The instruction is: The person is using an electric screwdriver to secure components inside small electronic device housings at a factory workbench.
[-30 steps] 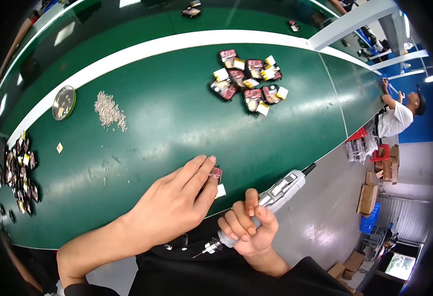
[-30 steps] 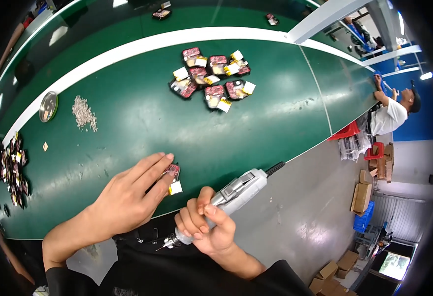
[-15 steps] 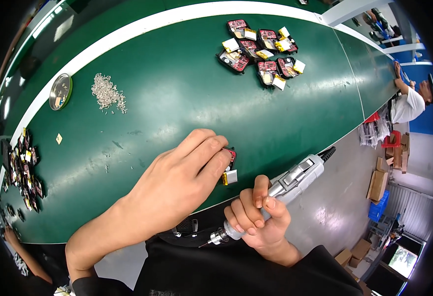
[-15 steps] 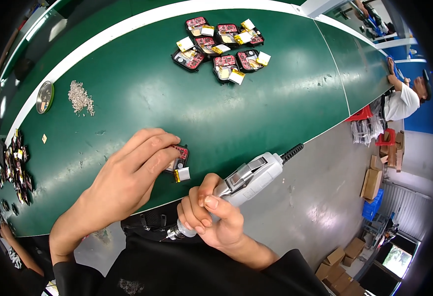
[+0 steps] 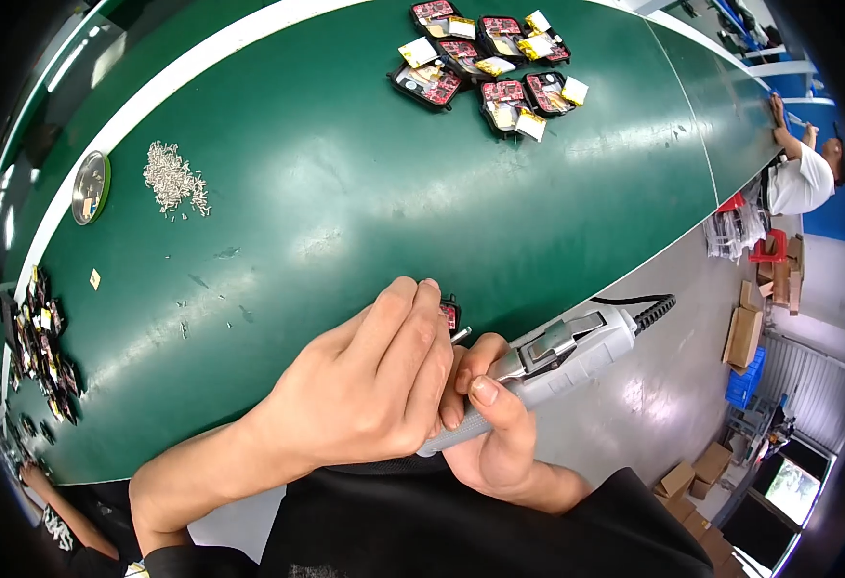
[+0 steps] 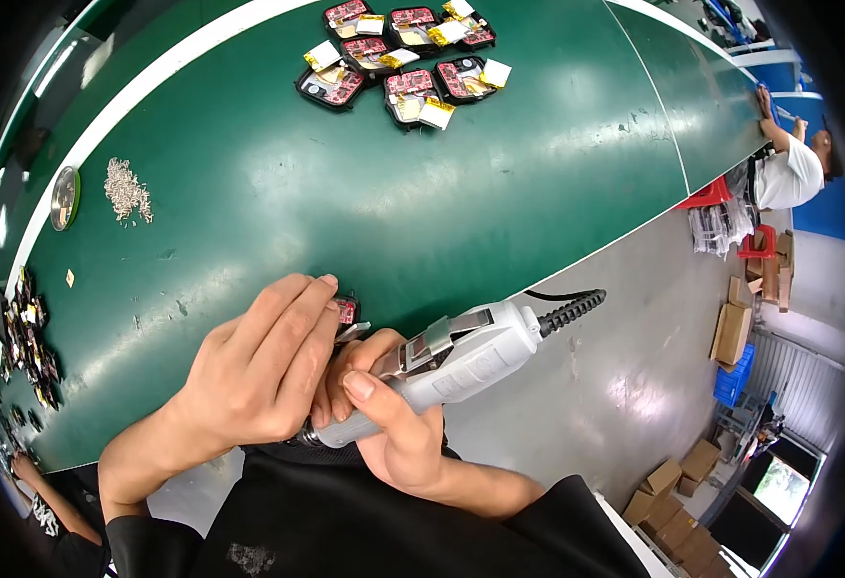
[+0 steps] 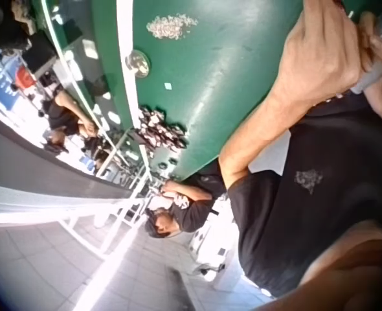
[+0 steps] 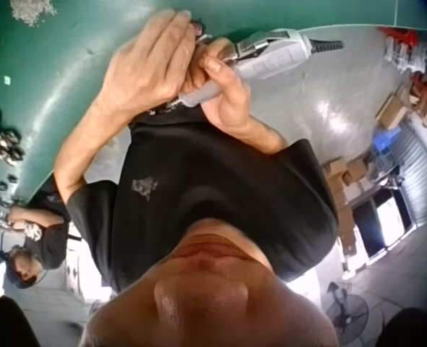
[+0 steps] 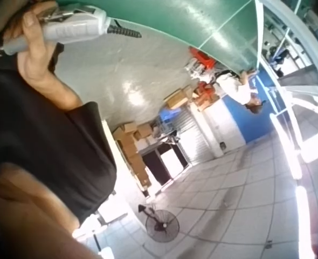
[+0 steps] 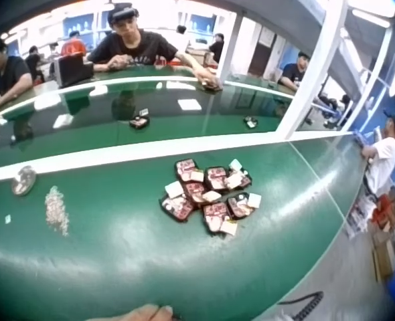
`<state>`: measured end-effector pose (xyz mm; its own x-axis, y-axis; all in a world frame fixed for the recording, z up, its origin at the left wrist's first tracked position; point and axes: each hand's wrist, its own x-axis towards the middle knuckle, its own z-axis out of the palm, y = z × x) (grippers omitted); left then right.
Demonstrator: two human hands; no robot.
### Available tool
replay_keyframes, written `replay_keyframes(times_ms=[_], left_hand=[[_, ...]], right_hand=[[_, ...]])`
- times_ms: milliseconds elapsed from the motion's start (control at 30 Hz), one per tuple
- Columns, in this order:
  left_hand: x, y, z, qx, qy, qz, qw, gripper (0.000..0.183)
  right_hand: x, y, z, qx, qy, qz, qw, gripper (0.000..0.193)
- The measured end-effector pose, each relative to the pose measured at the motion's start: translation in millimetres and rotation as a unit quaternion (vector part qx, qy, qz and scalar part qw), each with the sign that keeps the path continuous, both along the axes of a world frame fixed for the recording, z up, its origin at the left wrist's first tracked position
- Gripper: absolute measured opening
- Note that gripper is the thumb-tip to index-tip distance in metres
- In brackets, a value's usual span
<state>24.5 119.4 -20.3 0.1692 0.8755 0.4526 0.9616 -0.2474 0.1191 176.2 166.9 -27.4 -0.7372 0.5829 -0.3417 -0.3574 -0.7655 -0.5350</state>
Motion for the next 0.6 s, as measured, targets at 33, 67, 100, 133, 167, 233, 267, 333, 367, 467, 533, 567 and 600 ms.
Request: replay_keyframes(times_ms=[33, 67, 100, 133, 167, 233, 267, 333, 367, 467, 533, 567, 600], left_hand=[[2, 0, -1, -0.001, -0.001, -0.003, 1.0, 0.024], [4, 0, -2, 0.0, -0.005, 0.006, 1.0, 0.024], [6, -1, -2, 0.001, -0.01, 0.015, 1.0, 0.024], [7, -2, -3, 0.0, -0.011, 0.014, 1.0, 0.024], [7, -4, -2, -0.017, -0.044, 0.009, 0.999, 0.03], [5, -7, -1, -0.038, -0.077, 0.007, 0.996, 0.037], [3, -9, 1, -0.055, -0.079, 0.004, 0.995, 0.036], [2, -10, 1, -0.07, -0.086, -0.002, 0.994, 0.036], [3, -10, 0, -0.065, -0.082, -0.005, 0.994, 0.036], [4, -12, 0, -0.074, -0.08, -0.006, 0.994, 0.035], [4, -14, -1, -0.086, -0.082, -0.002, 0.993, 0.035], [3, -14, -3, -0.074, -0.08, 0.001, 0.994, 0.034], [3, -13, -4, -0.063, -0.078, 0.003, 0.995, 0.034]], right_hand=[[-1, -1, 1, 0.016, -0.024, -0.019, 0.999, 0.008], [0, 0, -1, 0.023, -0.004, -0.007, 1.0, 0.008], [1, 0, -1, 0.022, -0.005, -0.01, 1.0, 0.008], [1, 2, -3, 0.012, 0.009, -0.005, 1.0, 0.009], [1, 3, -4, 0.003, 0.023, 0.0, 1.0, 0.009], [6, 16, -4, -0.016, 0.072, 0.029, 0.997, 0.011], [9, 24, -1, -0.033, 0.12, 0.058, 0.991, 0.013], [13, 54, 9, 0.109, 0.143, 0.088, 0.98, 0.031], [13, 66, 19, 0.132, 0.16, 0.07, 0.976, 0.031], [1, 94, 37, 0.218, 0.211, 0.032, 0.952, 0.032], [-7, 106, 40, 0.273, 0.173, 0.043, 0.945, 0.033], [-11, 113, 38, 0.299, 0.164, 0.06, 0.938, 0.033], [-14, 117, 36, 0.32, 0.161, 0.071, 0.931, 0.034]])
